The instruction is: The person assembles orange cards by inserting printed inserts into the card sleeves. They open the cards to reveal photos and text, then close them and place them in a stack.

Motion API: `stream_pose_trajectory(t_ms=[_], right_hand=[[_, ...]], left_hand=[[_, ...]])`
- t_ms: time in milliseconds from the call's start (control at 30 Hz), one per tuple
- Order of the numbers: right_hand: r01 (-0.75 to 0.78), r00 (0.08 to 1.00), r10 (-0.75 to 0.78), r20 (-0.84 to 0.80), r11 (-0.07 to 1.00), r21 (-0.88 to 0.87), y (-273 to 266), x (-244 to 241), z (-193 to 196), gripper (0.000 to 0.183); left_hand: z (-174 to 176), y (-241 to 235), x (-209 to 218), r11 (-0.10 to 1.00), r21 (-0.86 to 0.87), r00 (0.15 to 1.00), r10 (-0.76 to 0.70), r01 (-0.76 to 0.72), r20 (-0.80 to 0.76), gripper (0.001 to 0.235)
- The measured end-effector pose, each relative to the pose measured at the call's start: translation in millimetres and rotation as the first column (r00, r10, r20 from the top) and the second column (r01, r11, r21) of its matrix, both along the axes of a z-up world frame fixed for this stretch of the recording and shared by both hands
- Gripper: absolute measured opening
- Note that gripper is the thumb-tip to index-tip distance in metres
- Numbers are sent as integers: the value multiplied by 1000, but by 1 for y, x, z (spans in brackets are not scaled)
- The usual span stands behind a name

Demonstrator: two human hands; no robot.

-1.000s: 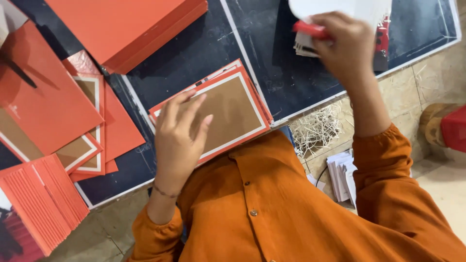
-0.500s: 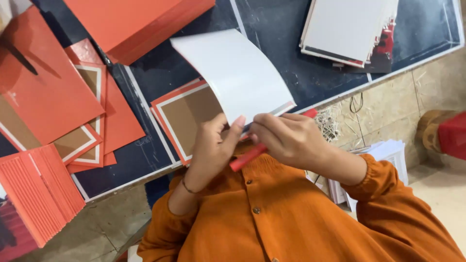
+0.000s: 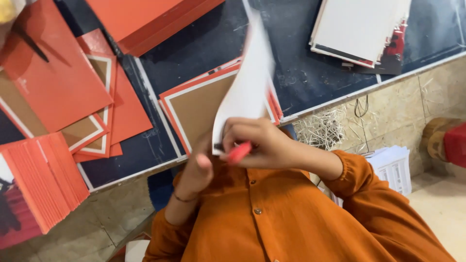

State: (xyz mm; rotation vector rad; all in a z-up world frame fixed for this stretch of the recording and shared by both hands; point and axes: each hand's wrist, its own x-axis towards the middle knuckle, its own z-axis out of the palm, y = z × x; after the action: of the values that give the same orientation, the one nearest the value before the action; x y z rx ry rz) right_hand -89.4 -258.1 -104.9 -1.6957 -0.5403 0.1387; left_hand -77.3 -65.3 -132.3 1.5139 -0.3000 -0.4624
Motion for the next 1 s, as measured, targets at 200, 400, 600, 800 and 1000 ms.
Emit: stream_pose_trajectory(t_ms=[200, 400, 600, 800, 1000], right_hand=[[128, 967, -26, -254, 911, 393, -4, 3, 2, 14], [498, 846, -486, -222, 867, -2, -93, -36, 4, 17], [426, 869, -337, -362, 882, 202, -46, -27, -22, 12], [73, 994, -46, -102, 957, 279, -12, -12, -3, 38], [-226, 973, 228, -36, 973, 51, -7, -7, 16, 15]], left_hand=[[-3, -23, -12, 935, -341, 994, 65, -92, -91, 24], [23, 5, -8, 955, -274, 953, 23, -110, -302, 46], [-51, -20, -2, 850, -455, 859, -423, 267, -288, 132], [-5, 16, 12, 886, -389, 899, -362, 251, -245, 121], [57, 48, 32, 943, -11, 931, -331, 334, -151, 23]])
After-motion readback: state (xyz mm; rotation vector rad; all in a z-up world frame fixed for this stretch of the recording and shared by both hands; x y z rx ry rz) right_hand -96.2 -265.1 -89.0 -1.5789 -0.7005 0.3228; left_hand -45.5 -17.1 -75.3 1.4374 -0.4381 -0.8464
